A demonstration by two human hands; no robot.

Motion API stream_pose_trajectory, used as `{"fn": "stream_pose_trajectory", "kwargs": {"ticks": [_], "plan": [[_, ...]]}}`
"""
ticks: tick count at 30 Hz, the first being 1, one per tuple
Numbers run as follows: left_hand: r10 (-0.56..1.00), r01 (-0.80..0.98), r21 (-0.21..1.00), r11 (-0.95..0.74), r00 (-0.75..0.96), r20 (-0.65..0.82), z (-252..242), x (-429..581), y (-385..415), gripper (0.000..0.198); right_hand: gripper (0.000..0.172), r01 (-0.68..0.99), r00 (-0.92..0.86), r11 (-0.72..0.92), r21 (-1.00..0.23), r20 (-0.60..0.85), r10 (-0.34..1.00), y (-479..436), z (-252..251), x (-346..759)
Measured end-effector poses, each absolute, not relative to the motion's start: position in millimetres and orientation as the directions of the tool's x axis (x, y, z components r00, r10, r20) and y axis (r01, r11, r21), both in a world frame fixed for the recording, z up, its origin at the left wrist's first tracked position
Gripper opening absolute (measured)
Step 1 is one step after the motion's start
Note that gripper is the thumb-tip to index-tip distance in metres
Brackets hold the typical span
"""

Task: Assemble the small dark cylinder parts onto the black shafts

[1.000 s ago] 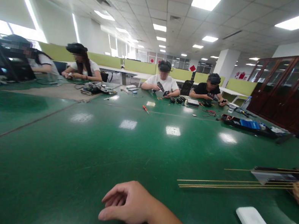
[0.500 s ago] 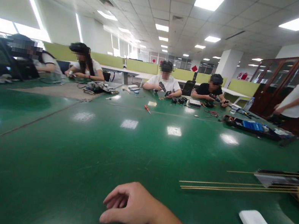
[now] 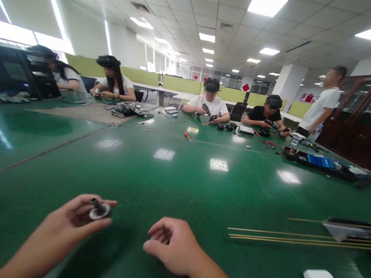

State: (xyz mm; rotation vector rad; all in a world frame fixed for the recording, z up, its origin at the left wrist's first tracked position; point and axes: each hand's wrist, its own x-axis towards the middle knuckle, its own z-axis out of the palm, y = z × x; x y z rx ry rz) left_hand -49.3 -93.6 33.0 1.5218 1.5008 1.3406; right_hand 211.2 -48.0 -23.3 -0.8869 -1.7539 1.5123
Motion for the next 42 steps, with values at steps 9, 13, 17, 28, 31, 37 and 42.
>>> {"fn": "stream_pose_trajectory", "kwargs": {"ticks": [9, 13, 17, 28, 31, 37, 42], "plan": [[0.888, 0.537, 0.707, -0.459, 0.287, 0.359, 31.2, 28.7, -58.1, 0.026, 0.033, -0.006, -0.356, 0.148, -0.989, 0.141, 0.924, -37.8, -32.7, 213.0], [0.807, 0.590, 0.553, -0.588, 0.388, 0.445, 13.5, 2.6, -51.7, 0.028, 0.048, 0.034, -0.325, 0.177, -0.984, 0.157, 0.933, -42.6, -31.5, 211.1], [0.762, 0.557, 0.521, -0.647, 0.446, 0.469, 7.9, -6.1, -48.6, 0.025, 0.059, 0.157, -0.300, 0.297, -0.942, 0.241, 0.923, -48.1, -25.3, 212.9], [0.791, 0.546, 0.572, -0.612, 0.416, 0.449, 4.3, 0.1, -49.7, 0.033, 0.027, 0.368, -0.339, 0.427, -0.826, 0.309, 0.889, -51.0, -10.5, 215.5], [0.803, 0.554, 0.582, -0.596, 0.414, 0.428, 6.1, 2.4, -51.2, 0.029, 0.023, 0.375, -0.360, 0.439, -0.816, 0.308, 0.880, -51.8, -7.7, 215.7], [0.811, 0.542, 0.607, -0.581, 0.446, 0.379, 8.8, 5.0, -52.8, 0.020, 0.016, 0.379, -0.341, 0.450, -0.809, 0.330, 0.880, -52.7, -4.7, 215.5], [0.794, 0.503, 0.619, -0.603, 0.457, 0.401, 5.9, 5.3, -53.8, 0.020, 0.010, 0.383, -0.338, 0.471, -0.795, 0.354, 0.872, -51.5, -7.8, 215.3]]}}
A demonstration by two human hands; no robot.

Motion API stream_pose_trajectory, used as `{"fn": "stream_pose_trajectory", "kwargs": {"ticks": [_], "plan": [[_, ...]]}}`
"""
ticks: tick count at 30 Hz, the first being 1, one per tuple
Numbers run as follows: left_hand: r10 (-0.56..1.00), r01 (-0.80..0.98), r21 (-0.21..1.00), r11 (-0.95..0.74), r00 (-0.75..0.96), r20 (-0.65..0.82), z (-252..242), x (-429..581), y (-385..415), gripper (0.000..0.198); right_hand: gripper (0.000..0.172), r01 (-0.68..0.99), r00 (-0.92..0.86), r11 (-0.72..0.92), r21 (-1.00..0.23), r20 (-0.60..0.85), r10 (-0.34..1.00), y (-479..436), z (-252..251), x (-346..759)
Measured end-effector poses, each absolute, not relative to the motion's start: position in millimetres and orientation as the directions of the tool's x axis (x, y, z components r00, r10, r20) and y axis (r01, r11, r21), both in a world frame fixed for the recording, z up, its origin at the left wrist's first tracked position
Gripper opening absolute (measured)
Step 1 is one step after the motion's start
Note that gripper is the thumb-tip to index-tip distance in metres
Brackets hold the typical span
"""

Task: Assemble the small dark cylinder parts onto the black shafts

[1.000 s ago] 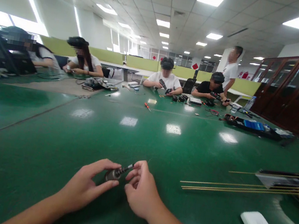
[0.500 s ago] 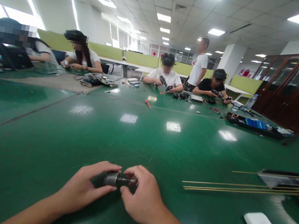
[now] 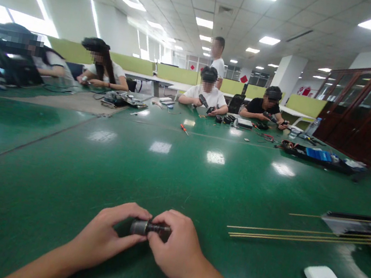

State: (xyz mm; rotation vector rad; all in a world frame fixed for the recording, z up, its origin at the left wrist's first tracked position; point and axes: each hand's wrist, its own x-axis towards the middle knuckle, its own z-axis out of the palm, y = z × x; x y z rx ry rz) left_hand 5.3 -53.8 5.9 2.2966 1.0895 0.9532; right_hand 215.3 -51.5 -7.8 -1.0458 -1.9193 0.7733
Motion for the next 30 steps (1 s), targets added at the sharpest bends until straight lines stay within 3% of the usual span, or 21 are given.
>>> {"fn": "stream_pose_trajectory", "kwargs": {"ticks": [9, 30], "plan": [[0.765, 0.457, 0.617, -0.641, 0.448, 0.462, 3.5, 5.4, -52.9, 0.020, 0.008, 0.370, -0.358, 0.500, -0.783, 0.377, 0.854, -53.1, -7.6, 217.1], [0.778, 0.509, 0.590, -0.627, 0.449, 0.439, 4.4, 3.2, -54.5, 0.020, 0.002, 0.356, -0.345, 0.475, -0.805, 0.359, 0.867, -52.3, -5.7, 216.8]]}}
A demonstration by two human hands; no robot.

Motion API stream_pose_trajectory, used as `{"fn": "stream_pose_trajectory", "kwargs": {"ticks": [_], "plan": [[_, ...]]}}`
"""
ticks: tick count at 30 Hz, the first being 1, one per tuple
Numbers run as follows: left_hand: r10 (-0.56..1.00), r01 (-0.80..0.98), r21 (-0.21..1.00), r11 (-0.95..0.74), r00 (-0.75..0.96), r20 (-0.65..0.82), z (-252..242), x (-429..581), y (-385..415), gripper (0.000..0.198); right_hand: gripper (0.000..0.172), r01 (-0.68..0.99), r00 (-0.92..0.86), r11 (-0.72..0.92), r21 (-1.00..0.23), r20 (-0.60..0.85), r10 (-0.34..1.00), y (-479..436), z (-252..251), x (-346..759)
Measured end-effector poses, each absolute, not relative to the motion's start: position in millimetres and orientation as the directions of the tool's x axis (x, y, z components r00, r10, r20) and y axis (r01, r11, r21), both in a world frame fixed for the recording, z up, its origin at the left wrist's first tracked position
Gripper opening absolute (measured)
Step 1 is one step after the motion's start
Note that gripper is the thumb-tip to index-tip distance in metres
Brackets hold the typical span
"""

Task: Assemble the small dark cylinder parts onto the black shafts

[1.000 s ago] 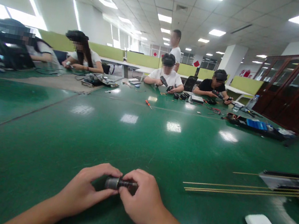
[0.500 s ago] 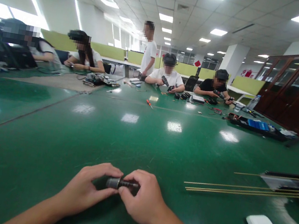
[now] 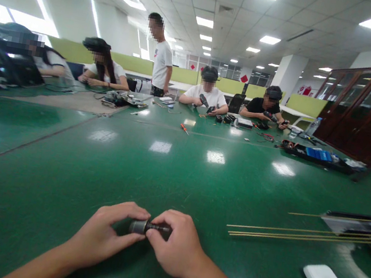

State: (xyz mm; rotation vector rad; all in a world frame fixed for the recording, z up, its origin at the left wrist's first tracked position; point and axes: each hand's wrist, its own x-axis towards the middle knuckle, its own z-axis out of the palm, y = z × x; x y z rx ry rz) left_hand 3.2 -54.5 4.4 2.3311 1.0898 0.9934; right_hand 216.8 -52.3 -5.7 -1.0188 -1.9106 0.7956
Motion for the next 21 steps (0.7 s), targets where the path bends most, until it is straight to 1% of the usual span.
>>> {"fn": "stream_pose_trajectory", "kwargs": {"ticks": [21], "plan": [[0.770, 0.517, 0.570, -0.638, 0.442, 0.460, 8.2, 2.8, -54.4, 0.020, 0.002, 0.375, -0.352, 0.480, -0.793, 0.357, 0.865, -53.0, -5.7, 217.4]]}}
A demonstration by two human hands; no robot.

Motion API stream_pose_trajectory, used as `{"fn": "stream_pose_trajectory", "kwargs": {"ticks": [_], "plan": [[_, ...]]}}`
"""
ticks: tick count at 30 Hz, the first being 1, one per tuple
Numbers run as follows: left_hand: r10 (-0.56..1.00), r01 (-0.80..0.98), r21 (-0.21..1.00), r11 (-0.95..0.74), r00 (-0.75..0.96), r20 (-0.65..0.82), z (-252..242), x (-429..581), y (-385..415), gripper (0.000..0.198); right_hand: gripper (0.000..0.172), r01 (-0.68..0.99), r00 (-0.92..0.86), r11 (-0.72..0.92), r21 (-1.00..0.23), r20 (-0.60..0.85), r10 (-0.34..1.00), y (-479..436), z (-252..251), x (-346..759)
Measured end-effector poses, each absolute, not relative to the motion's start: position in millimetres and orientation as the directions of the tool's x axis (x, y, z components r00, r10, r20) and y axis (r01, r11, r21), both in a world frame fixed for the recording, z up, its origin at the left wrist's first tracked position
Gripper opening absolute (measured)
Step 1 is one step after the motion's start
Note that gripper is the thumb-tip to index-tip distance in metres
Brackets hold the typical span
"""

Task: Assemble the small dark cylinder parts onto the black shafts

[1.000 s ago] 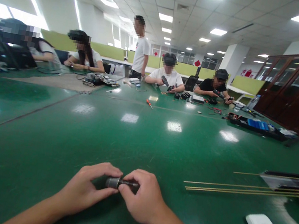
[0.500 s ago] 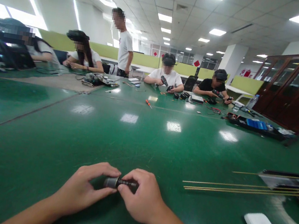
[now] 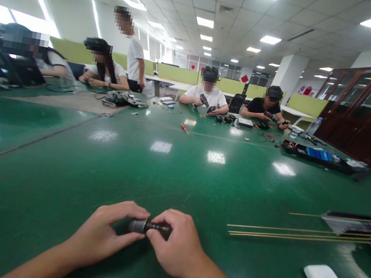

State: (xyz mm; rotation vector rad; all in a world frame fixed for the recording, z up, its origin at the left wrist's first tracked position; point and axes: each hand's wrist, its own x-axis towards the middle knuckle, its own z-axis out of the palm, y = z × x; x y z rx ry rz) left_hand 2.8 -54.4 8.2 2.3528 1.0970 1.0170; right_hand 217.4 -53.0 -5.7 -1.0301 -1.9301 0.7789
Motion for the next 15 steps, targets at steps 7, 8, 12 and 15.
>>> {"fn": "stream_pose_trajectory", "kwargs": {"ticks": [7, 8, 12, 15], "plan": [[0.760, 0.512, 0.563, -0.650, 0.449, 0.470, 7.9, 1.1, -54.4, 0.021, 0.003, 0.379, -0.344, 0.476, -0.794, 0.357, 0.868, -54.1, -3.4, 217.4], [0.761, 0.516, 0.559, -0.649, 0.449, 0.469, 7.7, 1.0, -54.2, 0.021, 0.003, 0.378, -0.346, 0.474, -0.795, 0.354, 0.869, -54.0, -3.3, 217.3], [0.754, 0.517, 0.548, -0.657, 0.448, 0.481, 7.0, 0.0, -54.2, 0.021, 0.004, 0.379, -0.344, 0.467, -0.799, 0.347, 0.873, -53.8, -3.8, 216.9], [0.749, 0.507, 0.552, -0.662, 0.451, 0.485, 7.3, -0.8, -54.8, 0.021, 0.004, 0.378, -0.337, 0.467, -0.799, 0.352, 0.873, -53.6, -3.8, 216.7]]}}
